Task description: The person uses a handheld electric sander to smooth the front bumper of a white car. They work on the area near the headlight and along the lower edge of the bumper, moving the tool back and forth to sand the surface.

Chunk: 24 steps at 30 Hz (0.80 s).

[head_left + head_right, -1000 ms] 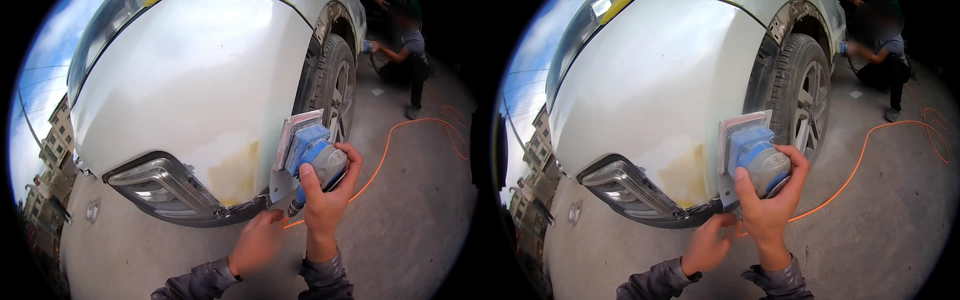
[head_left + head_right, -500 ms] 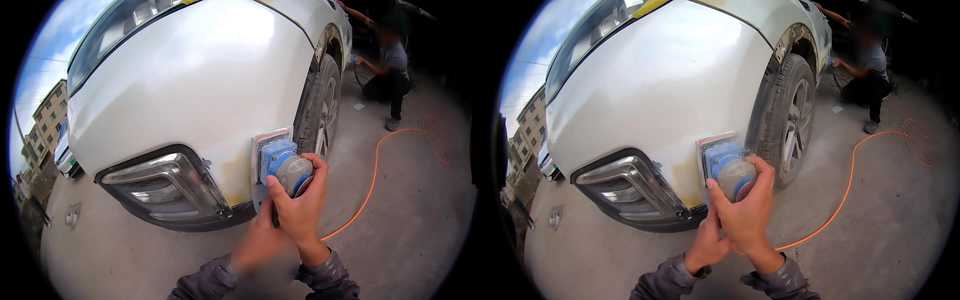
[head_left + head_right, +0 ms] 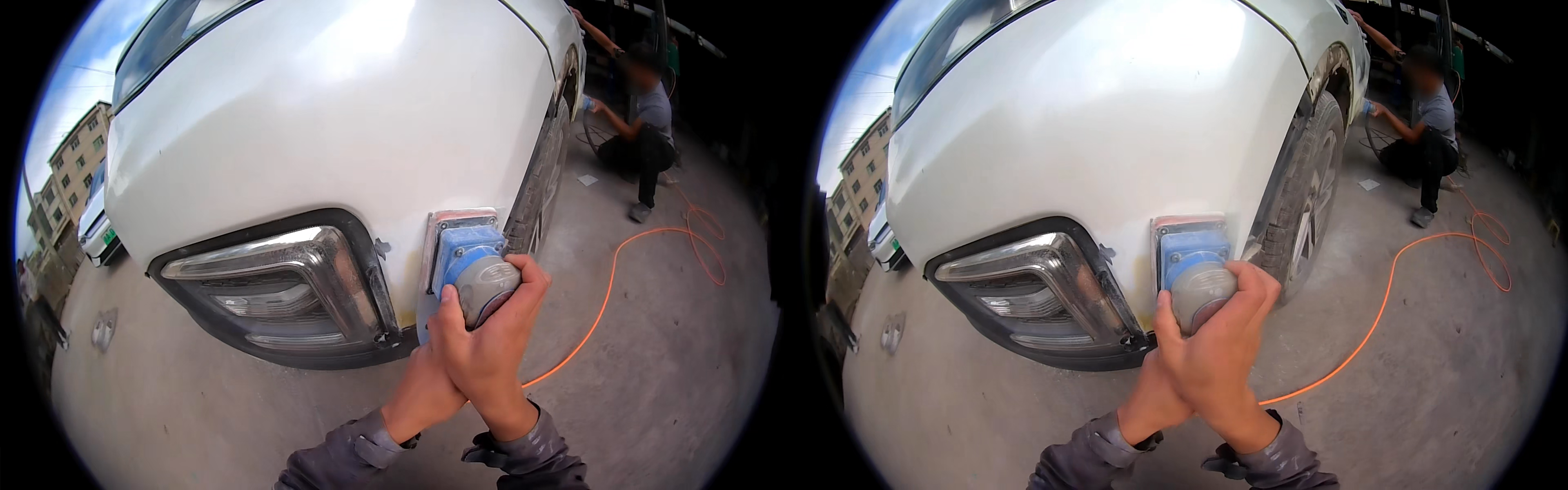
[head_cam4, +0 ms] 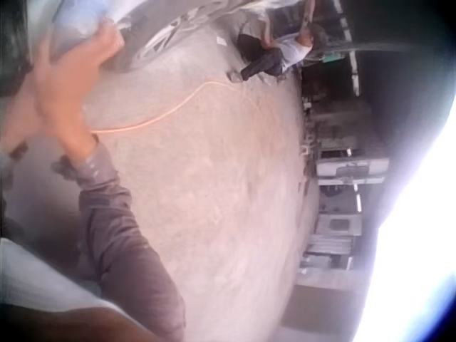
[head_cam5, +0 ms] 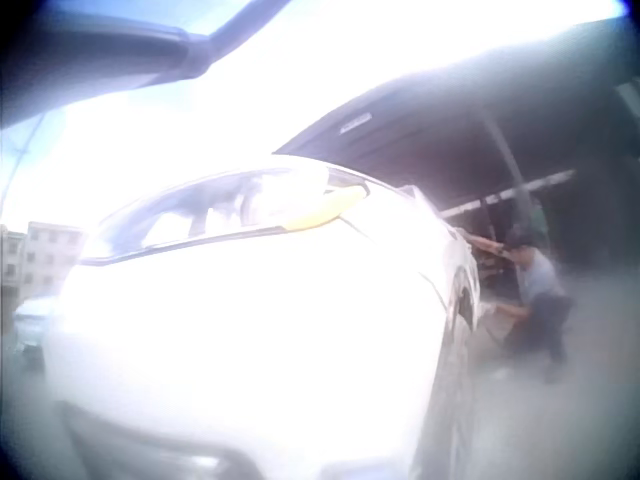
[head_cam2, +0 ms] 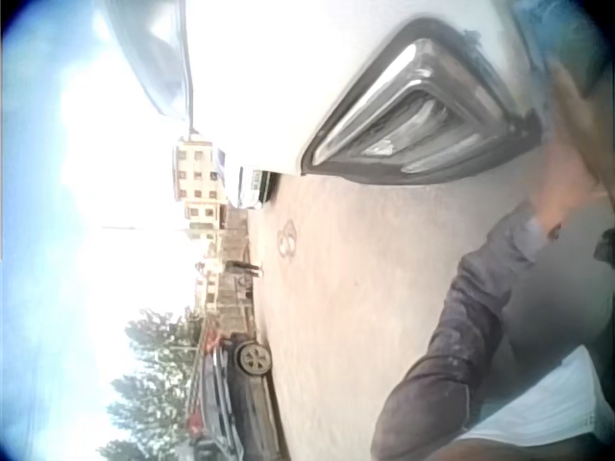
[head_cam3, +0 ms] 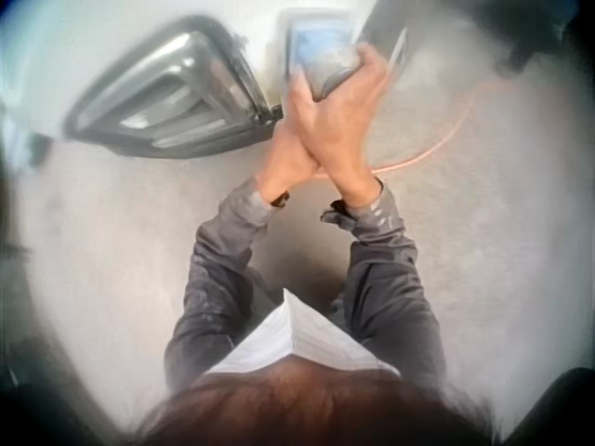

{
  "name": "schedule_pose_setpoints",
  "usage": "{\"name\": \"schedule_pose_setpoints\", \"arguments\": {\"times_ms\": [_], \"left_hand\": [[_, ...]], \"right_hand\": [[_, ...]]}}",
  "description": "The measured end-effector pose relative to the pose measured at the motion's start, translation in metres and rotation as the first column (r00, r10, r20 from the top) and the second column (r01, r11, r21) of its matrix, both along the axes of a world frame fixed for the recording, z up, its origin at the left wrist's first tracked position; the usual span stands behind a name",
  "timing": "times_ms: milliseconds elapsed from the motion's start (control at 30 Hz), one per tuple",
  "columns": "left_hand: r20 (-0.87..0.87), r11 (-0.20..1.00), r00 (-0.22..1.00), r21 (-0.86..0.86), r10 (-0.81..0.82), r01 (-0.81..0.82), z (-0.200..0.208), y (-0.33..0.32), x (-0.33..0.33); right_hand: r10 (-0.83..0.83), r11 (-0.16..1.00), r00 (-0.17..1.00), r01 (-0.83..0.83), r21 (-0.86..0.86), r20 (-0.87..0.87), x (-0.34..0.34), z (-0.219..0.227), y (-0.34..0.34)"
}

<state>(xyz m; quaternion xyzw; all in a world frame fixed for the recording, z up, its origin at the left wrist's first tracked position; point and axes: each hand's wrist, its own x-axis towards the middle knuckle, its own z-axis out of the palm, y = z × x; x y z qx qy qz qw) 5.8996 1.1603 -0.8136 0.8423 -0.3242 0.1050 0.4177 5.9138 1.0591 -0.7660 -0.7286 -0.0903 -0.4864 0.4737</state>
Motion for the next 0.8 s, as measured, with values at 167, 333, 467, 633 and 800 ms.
{"name": "schedule_pose_setpoints", "arguments": {"times_ms": [167,333,467,633,800], "left_hand": [[-0.127,0.992,0.985,-0.039,0.115,-0.121,0.001,-0.012,0.000],[-0.022,0.992,0.998,-0.111,0.055,-0.057,-0.010,0.006,-0.002],[-0.091,0.998,0.995,-0.044,0.034,-0.039,-0.008,-0.002,0.001],[-0.011,0.992,1.000,-0.127,0.011,-0.013,-0.012,0.001,-0.001],[-0.032,0.996,0.999,-0.089,-0.033,0.030,-0.008,-0.009,0.006]], "right_hand": [[-0.018,1.000,1.000,0.018,-0.021,-0.014,0.002,-0.001,-0.004],[0.024,0.996,1.000,-0.024,-0.081,-0.001,-0.009,0.001,0.014],[-0.068,0.997,0.998,0.068,-0.047,-0.004,-0.003,-0.003,0.004],[-0.055,0.993,0.998,0.059,-0.102,0.039,-0.005,0.000,0.008],[-0.107,0.989,0.994,0.107,-0.106,0.007,0.001,-0.002,0.000]]}}
